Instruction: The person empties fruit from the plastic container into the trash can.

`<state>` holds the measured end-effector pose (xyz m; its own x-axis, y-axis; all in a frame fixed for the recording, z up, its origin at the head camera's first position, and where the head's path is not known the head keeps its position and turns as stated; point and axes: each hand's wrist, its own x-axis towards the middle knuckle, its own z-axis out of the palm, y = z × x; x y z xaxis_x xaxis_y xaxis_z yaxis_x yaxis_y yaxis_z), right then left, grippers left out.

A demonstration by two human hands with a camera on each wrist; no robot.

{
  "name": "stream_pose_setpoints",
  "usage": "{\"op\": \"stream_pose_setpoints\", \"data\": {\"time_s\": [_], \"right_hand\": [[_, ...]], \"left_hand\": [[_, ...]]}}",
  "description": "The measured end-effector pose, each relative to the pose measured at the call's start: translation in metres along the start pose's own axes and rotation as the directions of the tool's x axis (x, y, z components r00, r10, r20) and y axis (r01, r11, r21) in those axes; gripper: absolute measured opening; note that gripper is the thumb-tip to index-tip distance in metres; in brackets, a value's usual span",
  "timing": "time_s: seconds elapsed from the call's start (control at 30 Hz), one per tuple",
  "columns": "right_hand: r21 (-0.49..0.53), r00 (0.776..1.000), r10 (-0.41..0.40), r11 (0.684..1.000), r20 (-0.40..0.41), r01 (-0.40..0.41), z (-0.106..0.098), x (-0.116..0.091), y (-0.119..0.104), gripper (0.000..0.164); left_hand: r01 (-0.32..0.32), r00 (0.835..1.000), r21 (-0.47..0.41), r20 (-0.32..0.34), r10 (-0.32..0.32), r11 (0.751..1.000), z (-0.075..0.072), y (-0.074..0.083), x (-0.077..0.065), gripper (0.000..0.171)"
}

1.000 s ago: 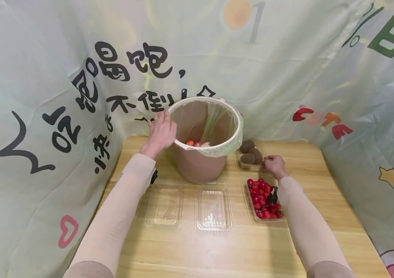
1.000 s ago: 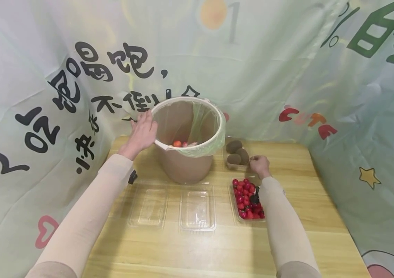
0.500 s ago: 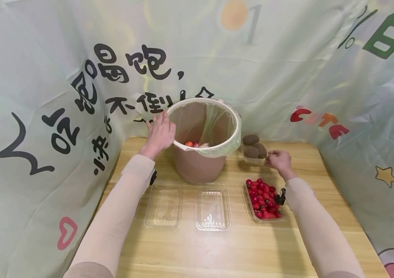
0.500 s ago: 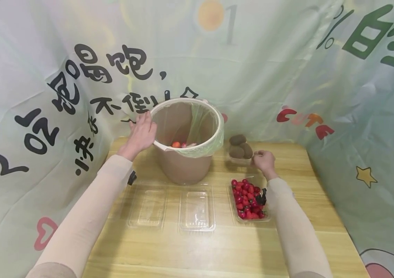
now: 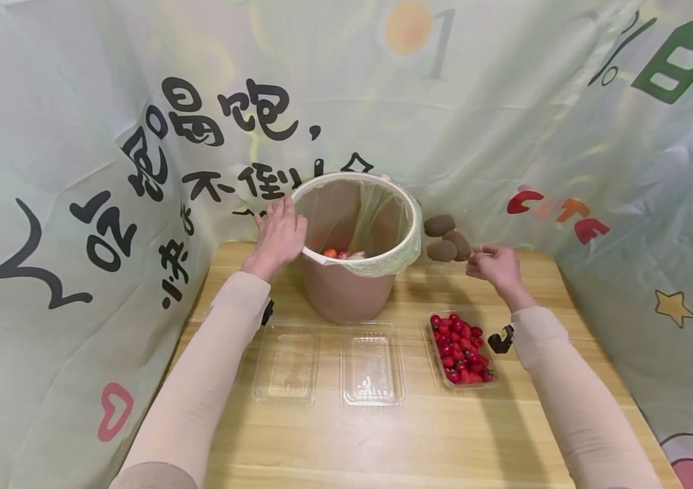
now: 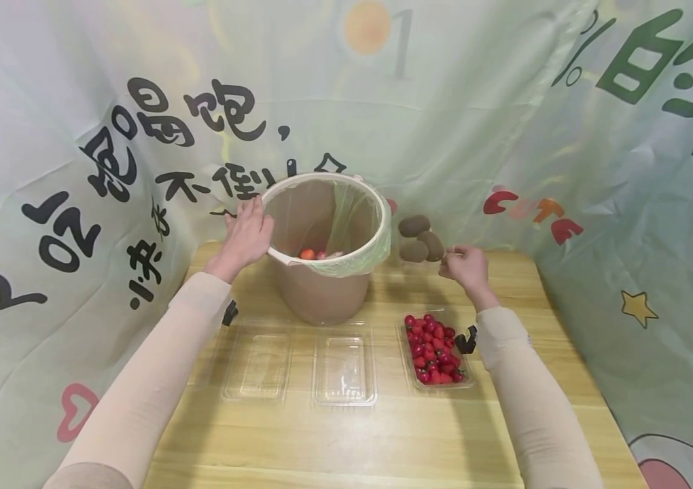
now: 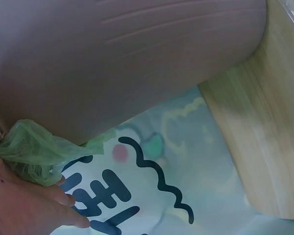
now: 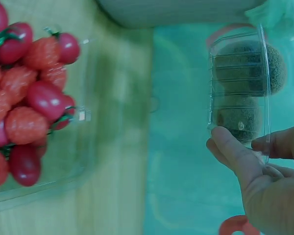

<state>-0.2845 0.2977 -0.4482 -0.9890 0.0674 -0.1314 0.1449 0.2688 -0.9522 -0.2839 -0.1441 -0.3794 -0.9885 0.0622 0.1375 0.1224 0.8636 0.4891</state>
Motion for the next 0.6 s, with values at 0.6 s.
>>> {"op": "stream_pose_setpoints", "data": {"time_s": [0.6], "right_hand": [[0.050, 0.992, -0.079, 0.995, -0.102, 0.084, -0.011, -0.014, -0.074, 0.036]], "left_hand": [[0.020, 0.999, 0.019, 0.034, -0.021, 1.000, -0.001, 0.000, 0.001, 0.074]]}}
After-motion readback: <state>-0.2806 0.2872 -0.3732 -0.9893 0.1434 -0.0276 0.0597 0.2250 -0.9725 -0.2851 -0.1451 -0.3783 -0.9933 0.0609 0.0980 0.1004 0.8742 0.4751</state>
